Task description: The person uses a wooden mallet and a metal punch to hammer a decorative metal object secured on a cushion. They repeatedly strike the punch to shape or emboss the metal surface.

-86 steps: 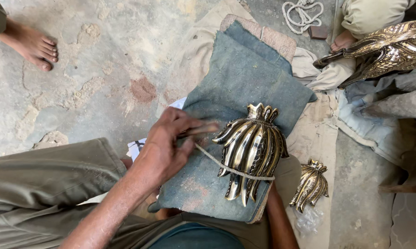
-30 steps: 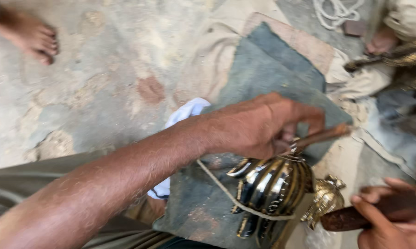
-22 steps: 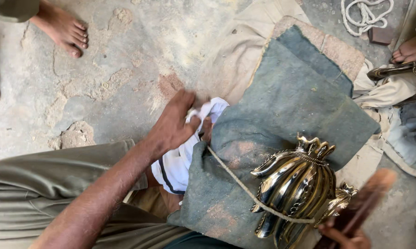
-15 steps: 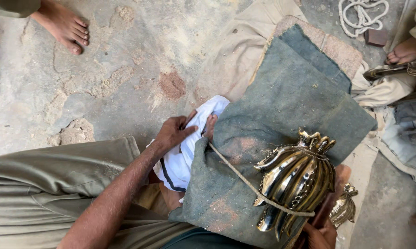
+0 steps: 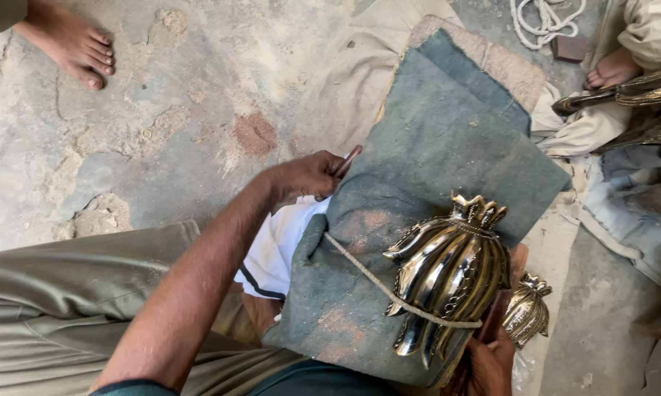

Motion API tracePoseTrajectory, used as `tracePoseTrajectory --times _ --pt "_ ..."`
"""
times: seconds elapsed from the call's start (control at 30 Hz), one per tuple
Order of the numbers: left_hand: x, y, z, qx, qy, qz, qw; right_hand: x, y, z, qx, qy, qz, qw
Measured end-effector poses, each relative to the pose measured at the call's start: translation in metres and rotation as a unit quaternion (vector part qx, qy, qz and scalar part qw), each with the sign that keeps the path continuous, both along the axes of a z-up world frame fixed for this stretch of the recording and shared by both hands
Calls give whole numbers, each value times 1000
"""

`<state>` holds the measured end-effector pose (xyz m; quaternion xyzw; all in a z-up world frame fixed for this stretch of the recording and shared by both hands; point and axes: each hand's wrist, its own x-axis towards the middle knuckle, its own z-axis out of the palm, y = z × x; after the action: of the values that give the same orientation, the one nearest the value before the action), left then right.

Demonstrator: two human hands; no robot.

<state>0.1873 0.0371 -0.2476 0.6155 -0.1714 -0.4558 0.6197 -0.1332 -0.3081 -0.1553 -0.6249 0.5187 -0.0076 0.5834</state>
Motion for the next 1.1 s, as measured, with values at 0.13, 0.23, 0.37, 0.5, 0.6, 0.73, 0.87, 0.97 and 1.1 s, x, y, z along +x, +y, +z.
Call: tracePoseTrajectory --times 0.13,0.23,0.37,0.5,0.6,0.73,0.87,0.97,1.1 --pt "25 -9 14 67 171 -67 981 6 -1 8 -23 21 4 1000" --pt "10 -16 30 145 200 -128 961 3 -3 0 -26 24 13 999" --pt "-1 -33 51 218 167 -226 934 0 -6 -3 -21 13 17 1000" --pt "1 -38 81 370 90 -210 900 3 -5 -1 -13 26 7 1000" --pt "12 -15 113 349 -47 -139 926 0 -8 -4 13 10 2 1000" --pt "9 23 164 424 -304 120 845 -3 -8 0 7 15 17 1000" --pt "-6 16 212 161 -220 171 947 6 -8 5 20 26 15 999" --pt "-38 -14 235 -31 -267 125 955 4 -11 12 31 50 46 997" --pt "-48 -46 254 -80 -299 108 945 13 -21 29 79 63 65 993"
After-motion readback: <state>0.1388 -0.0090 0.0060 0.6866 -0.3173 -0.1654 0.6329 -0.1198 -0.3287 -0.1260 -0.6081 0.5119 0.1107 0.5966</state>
